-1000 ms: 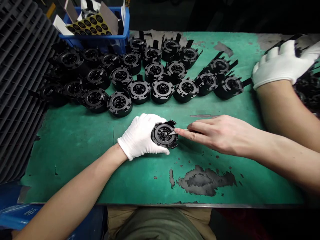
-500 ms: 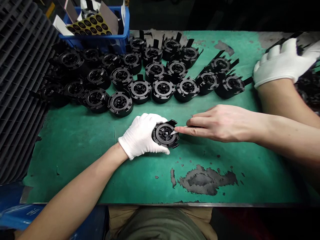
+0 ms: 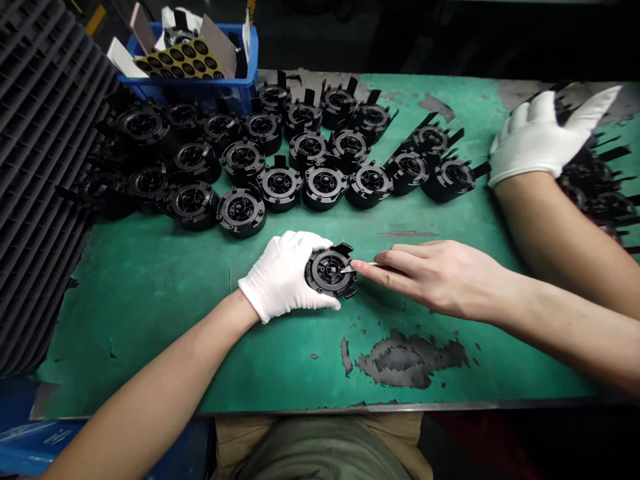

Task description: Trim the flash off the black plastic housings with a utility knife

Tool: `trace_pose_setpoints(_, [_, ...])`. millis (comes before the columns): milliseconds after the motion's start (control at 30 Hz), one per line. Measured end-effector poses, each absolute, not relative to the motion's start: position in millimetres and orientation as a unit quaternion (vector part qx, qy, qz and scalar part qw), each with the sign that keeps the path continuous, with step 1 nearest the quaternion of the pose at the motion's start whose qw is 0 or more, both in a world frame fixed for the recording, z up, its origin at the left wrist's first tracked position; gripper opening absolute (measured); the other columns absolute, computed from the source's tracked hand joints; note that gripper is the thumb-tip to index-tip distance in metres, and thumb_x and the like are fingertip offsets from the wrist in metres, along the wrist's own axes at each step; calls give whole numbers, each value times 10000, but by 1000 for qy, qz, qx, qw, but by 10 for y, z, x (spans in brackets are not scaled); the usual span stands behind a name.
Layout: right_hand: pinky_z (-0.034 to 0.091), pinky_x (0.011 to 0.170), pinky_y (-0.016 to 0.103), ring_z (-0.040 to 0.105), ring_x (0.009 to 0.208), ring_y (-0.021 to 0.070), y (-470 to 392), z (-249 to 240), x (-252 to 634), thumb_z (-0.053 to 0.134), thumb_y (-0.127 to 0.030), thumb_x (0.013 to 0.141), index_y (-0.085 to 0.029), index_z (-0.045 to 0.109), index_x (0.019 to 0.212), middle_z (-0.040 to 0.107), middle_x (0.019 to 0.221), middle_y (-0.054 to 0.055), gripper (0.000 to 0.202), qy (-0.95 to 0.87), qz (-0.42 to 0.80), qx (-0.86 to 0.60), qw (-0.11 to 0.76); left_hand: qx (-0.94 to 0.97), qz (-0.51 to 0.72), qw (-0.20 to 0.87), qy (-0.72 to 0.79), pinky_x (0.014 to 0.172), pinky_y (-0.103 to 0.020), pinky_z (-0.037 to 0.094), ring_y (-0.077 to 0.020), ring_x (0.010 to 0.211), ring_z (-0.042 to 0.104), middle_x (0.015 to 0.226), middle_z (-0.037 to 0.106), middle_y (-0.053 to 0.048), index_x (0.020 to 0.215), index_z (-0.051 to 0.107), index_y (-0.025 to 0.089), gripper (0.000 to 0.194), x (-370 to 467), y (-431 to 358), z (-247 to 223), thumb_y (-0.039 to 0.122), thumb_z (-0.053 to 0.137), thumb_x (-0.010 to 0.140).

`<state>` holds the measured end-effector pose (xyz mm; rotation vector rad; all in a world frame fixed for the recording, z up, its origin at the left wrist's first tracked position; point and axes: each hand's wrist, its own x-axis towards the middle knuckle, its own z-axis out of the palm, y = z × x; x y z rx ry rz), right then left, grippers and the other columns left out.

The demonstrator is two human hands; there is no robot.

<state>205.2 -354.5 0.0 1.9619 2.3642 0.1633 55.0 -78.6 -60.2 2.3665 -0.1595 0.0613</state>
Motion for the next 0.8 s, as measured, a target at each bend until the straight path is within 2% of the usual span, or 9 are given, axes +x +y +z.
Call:
trace_pose_setpoints(133, [495, 663, 284, 651, 831, 188, -3582, -22, 1995, 444, 1, 1020, -120, 319, 1732, 713, 997, 63, 734, 757, 38, 651, 21, 927, 16, 371, -58, 1091, -554, 559, -405, 1239, 718, 1352, 764, -121, 1309, 692, 239, 938, 560, -795, -589, 644, 1072, 553])
trace_pose_setpoints(300, [493, 659, 293, 640, 808, 179, -3598, -28, 2044, 424, -4, 1030, -142, 273, 1761, 725, 1024, 58, 759, 758, 44, 650, 28, 928, -2, 368, -57, 1087, -550, 570, -410, 1246, 737, 1371, 781, -107, 1310, 731, 251, 922, 585, -788, -546, 670, 1059, 557])
trace_pose_setpoints(567, [510, 756, 309, 653, 865, 175, -3455, -13, 2233, 449, -60, 1092, -259, 378, 1722, 762, 1129, 57, 664, 769, 44, 637, -29, 924, -20, 376, -68, 1057, -478, 589, -391, 1265, 759, 1366, 809, -74, 1358, 742, 267, 875, 600, -790, -465, 622, 1041, 616])
trace_pose_setpoints(800, [504, 722, 308, 658, 895, 177, -3396, -6, 2242, 421, -15, 1078, -263, 368, 1738, 776, 1162, 70, 708, 776, 51, 628, -37, 924, -18, 376, -70, 994, -460, 598, -383, 1193, 782, 1293, 833, -56, 1278, 781, 268, 791, 623, -790, -431, 608, 1043, 614])
